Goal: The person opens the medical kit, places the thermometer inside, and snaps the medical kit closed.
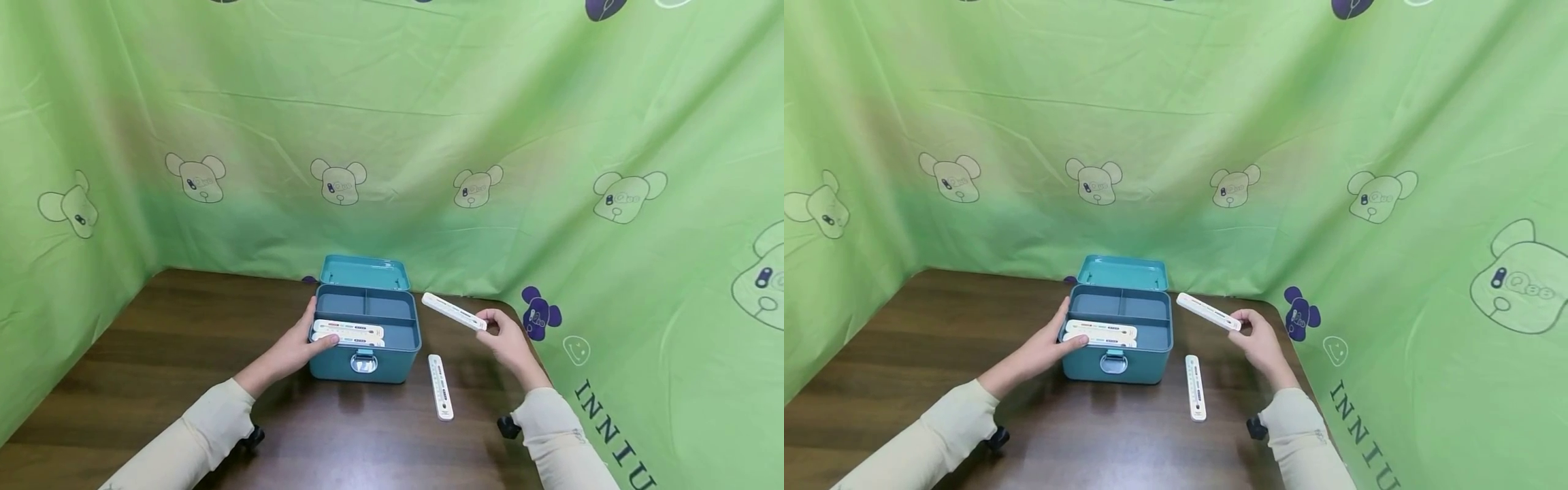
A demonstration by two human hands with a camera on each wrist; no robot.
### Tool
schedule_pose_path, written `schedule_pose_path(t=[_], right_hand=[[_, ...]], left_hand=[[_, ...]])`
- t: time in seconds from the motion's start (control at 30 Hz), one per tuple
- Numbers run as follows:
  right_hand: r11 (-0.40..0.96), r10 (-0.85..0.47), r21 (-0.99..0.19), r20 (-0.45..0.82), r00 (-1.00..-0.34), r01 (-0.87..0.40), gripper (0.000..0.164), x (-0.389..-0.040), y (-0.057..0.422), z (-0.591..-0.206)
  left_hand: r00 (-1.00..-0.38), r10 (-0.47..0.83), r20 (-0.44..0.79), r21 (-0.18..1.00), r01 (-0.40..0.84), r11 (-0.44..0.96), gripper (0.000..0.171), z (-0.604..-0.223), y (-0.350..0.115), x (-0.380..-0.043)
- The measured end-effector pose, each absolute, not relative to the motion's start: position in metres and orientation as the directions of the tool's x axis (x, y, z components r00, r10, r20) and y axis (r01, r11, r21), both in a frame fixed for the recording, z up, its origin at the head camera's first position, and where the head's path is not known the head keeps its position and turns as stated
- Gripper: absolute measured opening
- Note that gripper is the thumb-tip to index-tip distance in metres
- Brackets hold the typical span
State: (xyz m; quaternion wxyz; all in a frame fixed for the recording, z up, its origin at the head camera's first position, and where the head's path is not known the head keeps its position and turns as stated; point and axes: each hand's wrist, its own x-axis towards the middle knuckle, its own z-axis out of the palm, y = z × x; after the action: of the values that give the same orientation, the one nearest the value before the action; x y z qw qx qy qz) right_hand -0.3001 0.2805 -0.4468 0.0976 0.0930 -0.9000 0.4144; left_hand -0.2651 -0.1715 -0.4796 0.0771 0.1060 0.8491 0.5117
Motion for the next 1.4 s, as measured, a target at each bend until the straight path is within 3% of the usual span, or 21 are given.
schedule_pose_path(t=[0.33, 0.83, 1.4], right_hand=[[0.646, -0.226, -0.678, 0.27, -0.936, -0.351, 0.033, -0.288, 0.251, -0.429], [0.64, -0.358, -0.637, 0.247, -0.9, -0.429, 0.035, -0.281, 0.215, -0.435], [0.695, -0.512, -0.46, 0.222, -0.83, -0.552, 0.028, -0.289, 0.19, -0.41]], left_hand=[[-0.967, 0.252, -0.027, 0.89, 0.092, 0.447, 0.117, -0.481, -0.175, -0.266], [-0.967, 0.25, -0.043, 0.895, 0.074, 0.44, 0.115, -0.483, -0.177, -0.259], [-0.967, 0.251, -0.035, 0.899, 0.079, 0.43, 0.114, -0.477, -0.171, -0.262]])
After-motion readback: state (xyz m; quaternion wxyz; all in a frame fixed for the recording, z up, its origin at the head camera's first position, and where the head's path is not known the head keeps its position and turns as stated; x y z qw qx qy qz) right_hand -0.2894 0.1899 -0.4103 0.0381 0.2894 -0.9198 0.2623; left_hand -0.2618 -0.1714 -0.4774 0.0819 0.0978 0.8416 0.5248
